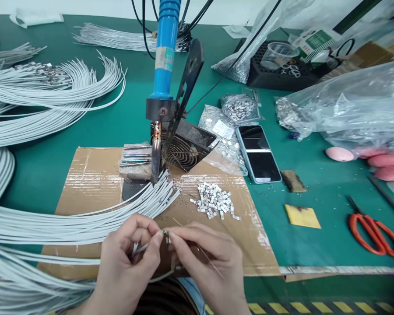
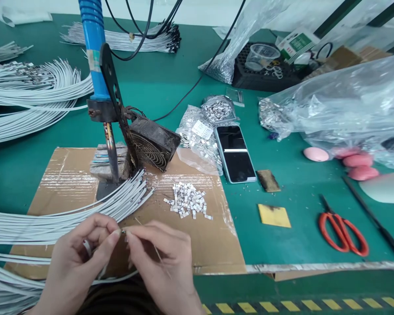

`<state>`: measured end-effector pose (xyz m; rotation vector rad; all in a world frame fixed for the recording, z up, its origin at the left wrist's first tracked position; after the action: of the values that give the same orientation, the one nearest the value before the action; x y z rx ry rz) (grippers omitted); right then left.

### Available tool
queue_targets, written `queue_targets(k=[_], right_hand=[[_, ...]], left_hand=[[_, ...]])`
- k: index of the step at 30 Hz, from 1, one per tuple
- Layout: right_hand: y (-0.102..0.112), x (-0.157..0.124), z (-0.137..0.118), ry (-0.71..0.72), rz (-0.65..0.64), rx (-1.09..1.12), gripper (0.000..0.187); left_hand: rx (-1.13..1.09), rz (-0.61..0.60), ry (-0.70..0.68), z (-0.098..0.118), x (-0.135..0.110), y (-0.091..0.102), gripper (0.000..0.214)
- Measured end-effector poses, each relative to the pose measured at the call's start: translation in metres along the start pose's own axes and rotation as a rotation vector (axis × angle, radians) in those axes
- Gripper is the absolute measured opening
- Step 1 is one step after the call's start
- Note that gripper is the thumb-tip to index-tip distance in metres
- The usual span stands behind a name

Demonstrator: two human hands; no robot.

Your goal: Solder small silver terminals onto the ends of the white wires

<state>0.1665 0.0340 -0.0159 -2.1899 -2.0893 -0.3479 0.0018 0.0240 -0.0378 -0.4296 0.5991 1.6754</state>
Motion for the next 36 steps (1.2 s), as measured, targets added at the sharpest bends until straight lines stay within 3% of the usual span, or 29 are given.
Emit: queue_targets(k=[5, 7, 19, 27, 36], right_hand=[[0.016, -0.01, 0.027, -0.333, 0.229, 0.192, 0.005], [0.016, -0.014, 0.03, -0.385, 0.259, 0.215, 0.003], [0.004, 0.007, 0.005, -0.04, 0.126, 0.087, 0.018], [0.004, 0.004, 0.016, -0.195, 0.144, 0.171, 0.012], [-0.003, 0.003, 0.024, -0.19, 0.071, 0.258, 0.011]], left_hand=[[0.017, -0.006, 0.032, 0.004, 0.002, 0.001, 0.023], [0.019, -0.006, 0.039, 0.004, 0.002, 0.001, 0.023], [-0.006, 0.011, 0.05, 0.005, 0.004, 0.005, 0.018], [-0.012, -0.037, 0.029, 0.008, 0.007, 0.005, 0.013], [-0.068, -0.039, 0.025, 0.009, 0.011, 0.004, 0.013]])
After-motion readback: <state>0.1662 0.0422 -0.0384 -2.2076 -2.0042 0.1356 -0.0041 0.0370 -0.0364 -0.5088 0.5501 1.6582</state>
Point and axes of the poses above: each hand's wrist, its own x-axis towards the middle knuckle, its own y-axis out of the back of the hand, z = x × y, the point moved 10 cm from there along x, towards the middle knuckle, and after that the axes turned 9 degrees about y, right-handed, at the moved point
